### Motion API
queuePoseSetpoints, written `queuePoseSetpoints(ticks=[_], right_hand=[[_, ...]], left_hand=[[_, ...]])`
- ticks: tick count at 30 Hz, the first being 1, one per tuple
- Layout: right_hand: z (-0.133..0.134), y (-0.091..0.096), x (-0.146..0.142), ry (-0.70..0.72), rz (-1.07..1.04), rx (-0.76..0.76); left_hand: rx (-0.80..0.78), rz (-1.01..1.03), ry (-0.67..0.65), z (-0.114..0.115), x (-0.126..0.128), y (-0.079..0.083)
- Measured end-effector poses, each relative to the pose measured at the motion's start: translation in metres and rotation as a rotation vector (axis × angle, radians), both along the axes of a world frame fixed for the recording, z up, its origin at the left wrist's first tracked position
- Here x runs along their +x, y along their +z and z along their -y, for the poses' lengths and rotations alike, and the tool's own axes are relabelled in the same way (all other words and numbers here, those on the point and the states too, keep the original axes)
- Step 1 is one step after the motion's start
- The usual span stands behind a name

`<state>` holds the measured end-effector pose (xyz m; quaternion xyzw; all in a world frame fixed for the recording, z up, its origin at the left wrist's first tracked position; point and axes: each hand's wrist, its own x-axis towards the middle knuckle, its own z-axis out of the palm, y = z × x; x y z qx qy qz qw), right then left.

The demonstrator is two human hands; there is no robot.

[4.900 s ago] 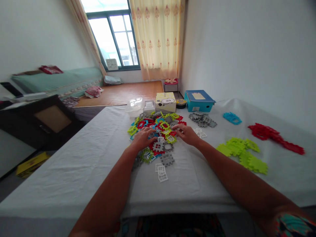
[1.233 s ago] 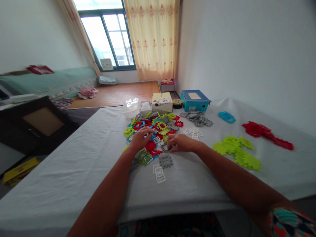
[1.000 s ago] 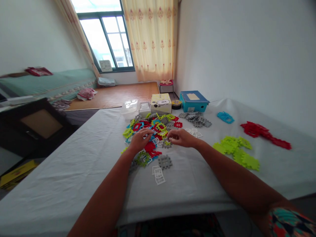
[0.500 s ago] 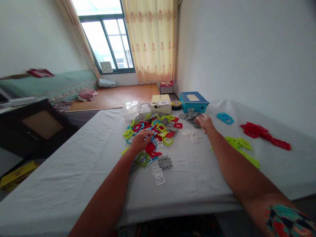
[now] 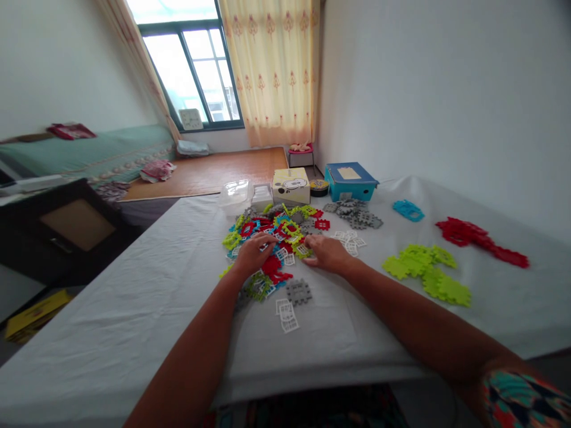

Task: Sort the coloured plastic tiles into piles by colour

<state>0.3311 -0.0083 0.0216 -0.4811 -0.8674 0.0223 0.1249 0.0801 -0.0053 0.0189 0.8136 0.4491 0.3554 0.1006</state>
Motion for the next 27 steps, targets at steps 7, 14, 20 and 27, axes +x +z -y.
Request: queuePoseSetpoints(ticks=[7, 14, 20, 27], right_hand=[[-0.010, 0.006, 0.014, 0.025, -0.309, -0.124], [-0.025, -0.010, 0.023, 0.123, -0.631, -0.523], [-0.028, -0.012, 0.025, 0.102, -0.680, -0.554], [-0.022, 0.014, 0.027, 0.130, -0.693, -0.443]], left_hand=[[0.004, 0.018, -0.020, -0.002, -0.002, -0.003], [0.003, 0.013, -0.017, -0.001, -0.001, -0.002], [0.013, 0.003, -0.004, -0.001, -0.001, 0.000], [0.028, -0.015, -0.016, -0.005, -0.005, -0.005]])
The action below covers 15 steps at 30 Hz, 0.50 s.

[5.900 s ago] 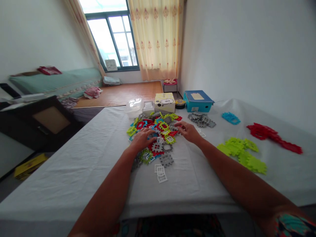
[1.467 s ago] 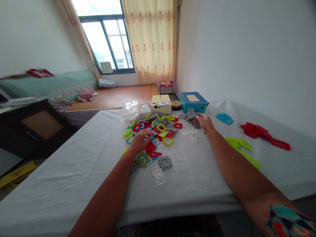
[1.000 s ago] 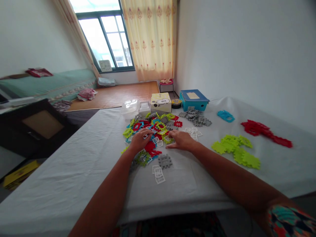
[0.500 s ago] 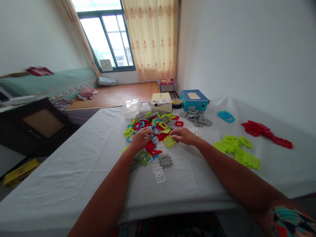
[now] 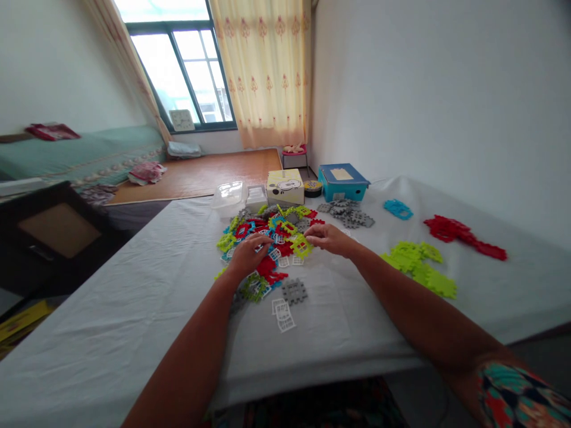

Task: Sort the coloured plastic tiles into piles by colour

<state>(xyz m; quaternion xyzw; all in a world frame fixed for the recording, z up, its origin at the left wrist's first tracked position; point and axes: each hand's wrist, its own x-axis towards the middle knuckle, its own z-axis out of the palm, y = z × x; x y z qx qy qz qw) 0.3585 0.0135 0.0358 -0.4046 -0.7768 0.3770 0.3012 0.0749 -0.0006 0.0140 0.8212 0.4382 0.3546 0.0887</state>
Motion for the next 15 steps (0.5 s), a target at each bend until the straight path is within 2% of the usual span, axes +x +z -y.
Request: queuePoseSetpoints(ticks=[3, 5, 7, 9, 11, 13, 15], right_hand=[[0.011, 0.026, 0.027, -0.013, 0.154, 0.159], [0.020, 0.041, 0.064, -0.099, 0.277, 0.223], [0.031, 0.047, 0.113, -0.221, 0.393, 0.247], [0.040, 0.043, 0.167, -0.345, 0.492, 0.224], [0.048, 0.030, 0.216, -0.434, 0.557, 0.171], [0.057, 0.012, 0.253, -0.513, 0.586, 0.148], [0.069, -0.005, 0.274, -0.597, 0.595, 0.158]], left_hand=[[0.001, -0.009, 0.000, -0.004, -0.004, -0.005], [0.002, -0.015, -0.005, -0.006, -0.005, -0.007], [0.007, -0.012, -0.009, -0.007, -0.005, -0.008], [0.015, -0.009, -0.015, -0.007, -0.004, -0.008], [0.023, -0.011, -0.027, -0.007, -0.003, -0.007], [0.028, -0.019, -0.040, -0.008, -0.002, -0.007], [0.021, -0.033, -0.037, -0.008, -0.003, -0.007]])
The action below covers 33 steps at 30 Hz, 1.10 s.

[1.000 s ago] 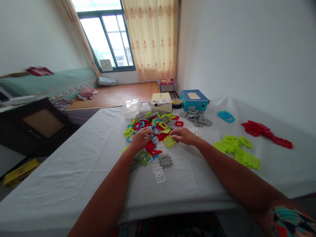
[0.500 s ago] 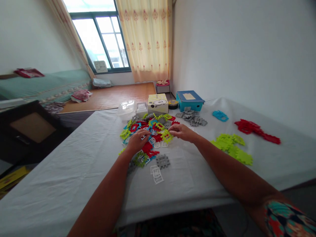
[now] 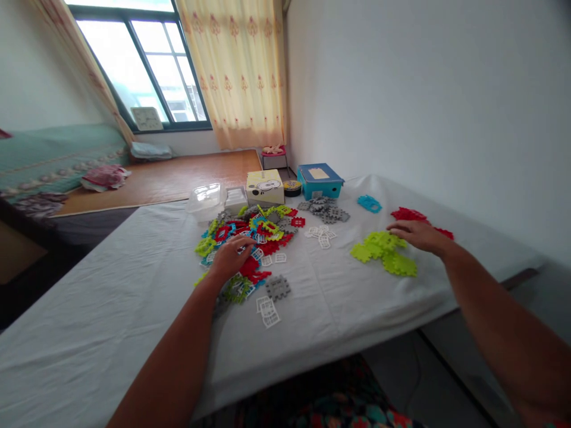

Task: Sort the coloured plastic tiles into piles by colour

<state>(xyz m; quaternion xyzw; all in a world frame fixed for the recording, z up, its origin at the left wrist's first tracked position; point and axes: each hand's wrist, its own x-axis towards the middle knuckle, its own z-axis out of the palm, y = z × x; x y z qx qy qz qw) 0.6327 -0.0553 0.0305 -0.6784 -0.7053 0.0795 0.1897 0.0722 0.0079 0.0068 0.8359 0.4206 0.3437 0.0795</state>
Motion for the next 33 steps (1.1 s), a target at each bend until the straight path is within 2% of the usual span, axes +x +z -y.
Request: queuePoseSetpoints(ticks=[3, 7, 9, 12, 14, 18, 21, 24, 26, 29, 31, 33], right_hand=[[0.025, -0.023, 0.008, -0.042, 0.047, 0.091], [0.056, -0.049, -0.010, 0.090, 0.176, 0.146], [0.060, -0.061, -0.021, 0.136, 0.227, 0.160], [0.048, -0.069, -0.031, 0.149, 0.263, 0.193], [0.034, -0.067, -0.032, 0.138, 0.270, 0.213], [0.016, -0.052, -0.044, 0.117, 0.291, 0.261], [0.016, -0.044, -0.068, 0.249, 0.316, 0.273], [0.018, -0.044, -0.085, 0.405, 0.351, 0.197], [0.015, -0.044, -0.089, 0.396, 0.362, 0.175], [0.003, -0.036, -0.099, 0.329, 0.343, 0.223], [-0.007, -0.027, -0.123, 0.371, 0.273, 0.264], [-0.017, -0.022, -0.161, 0.503, 0.142, 0.263]], left_hand=[[-0.027, -0.035, 0.035, 0.000, -0.001, 0.001], [-0.034, -0.061, 0.065, 0.001, 0.000, 0.004], [-0.033, -0.068, 0.055, 0.002, 0.001, 0.005], [-0.043, -0.056, 0.030, 0.002, 0.003, 0.004], [-0.054, -0.040, 0.021, 0.003, 0.003, 0.004], [-0.049, -0.045, 0.032, 0.003, 0.001, 0.004], [-0.036, -0.049, 0.031, 0.003, 0.002, 0.004], [-0.039, -0.050, 0.013, 0.003, 0.004, 0.002], [-0.037, -0.052, 0.010, 0.004, 0.005, 0.000], [-0.022, -0.058, 0.017, 0.006, 0.007, 0.000], [-0.015, -0.065, 0.020, 0.007, 0.009, 0.001], [-0.012, -0.069, 0.028, 0.008, 0.009, 0.002]])
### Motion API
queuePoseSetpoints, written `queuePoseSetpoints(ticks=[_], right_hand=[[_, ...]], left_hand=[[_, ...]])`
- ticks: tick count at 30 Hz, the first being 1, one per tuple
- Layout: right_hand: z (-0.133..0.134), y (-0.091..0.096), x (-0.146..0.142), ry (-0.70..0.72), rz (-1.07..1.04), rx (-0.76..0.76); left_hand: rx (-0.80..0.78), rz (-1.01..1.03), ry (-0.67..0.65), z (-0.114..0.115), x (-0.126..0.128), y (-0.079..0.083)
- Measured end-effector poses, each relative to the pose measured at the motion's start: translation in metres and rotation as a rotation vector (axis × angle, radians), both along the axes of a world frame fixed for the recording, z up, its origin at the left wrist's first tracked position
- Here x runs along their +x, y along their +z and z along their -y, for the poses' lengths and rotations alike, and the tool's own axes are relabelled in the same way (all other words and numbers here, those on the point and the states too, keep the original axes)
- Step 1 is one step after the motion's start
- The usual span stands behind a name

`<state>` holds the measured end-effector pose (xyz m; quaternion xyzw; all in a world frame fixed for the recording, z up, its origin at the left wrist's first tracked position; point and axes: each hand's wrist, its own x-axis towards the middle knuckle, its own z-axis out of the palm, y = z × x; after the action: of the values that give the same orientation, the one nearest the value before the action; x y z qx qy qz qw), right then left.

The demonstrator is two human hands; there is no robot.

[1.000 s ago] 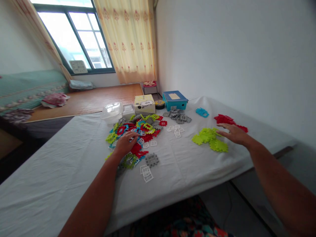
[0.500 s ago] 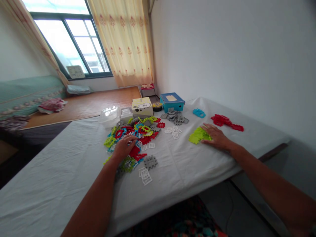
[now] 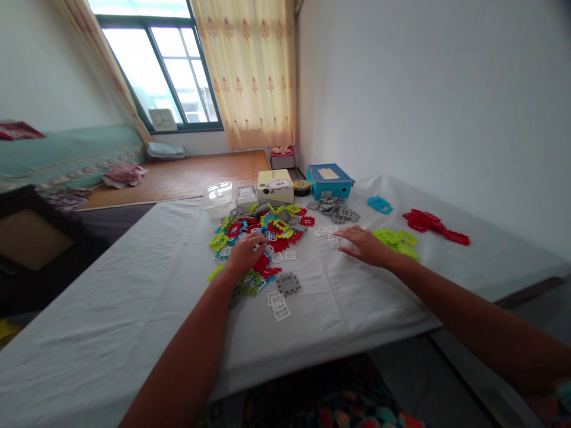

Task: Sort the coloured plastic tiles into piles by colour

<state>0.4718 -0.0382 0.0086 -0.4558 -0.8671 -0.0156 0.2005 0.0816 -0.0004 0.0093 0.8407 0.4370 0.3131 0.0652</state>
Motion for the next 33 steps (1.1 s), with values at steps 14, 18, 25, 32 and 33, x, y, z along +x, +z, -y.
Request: queuePoseSetpoints(ticks=[14, 18, 25, 32, 33], right_hand=[[-0.018, -0.009, -0.136, 0.087, 0.149, 0.015], [-0.016, 0.011, -0.069, -0.189, -0.304, -0.082], [-0.014, 0.008, 0.032, -0.368, -0.602, -0.286], [-0.027, 0.010, -0.028, -0.353, -0.454, -0.210], [-0.027, 0.011, -0.040, -0.308, -0.437, -0.205]], left_hand=[[0.055, -0.021, 0.054, -0.005, -0.013, -0.008], [0.079, -0.070, 0.077, -0.009, -0.016, 0.001], [0.039, -0.249, 0.012, -0.009, -0.002, 0.039], [-0.108, -0.328, -0.077, 0.064, 0.014, 0.060], [-0.146, -0.337, -0.086, 0.077, 0.012, 0.060]])
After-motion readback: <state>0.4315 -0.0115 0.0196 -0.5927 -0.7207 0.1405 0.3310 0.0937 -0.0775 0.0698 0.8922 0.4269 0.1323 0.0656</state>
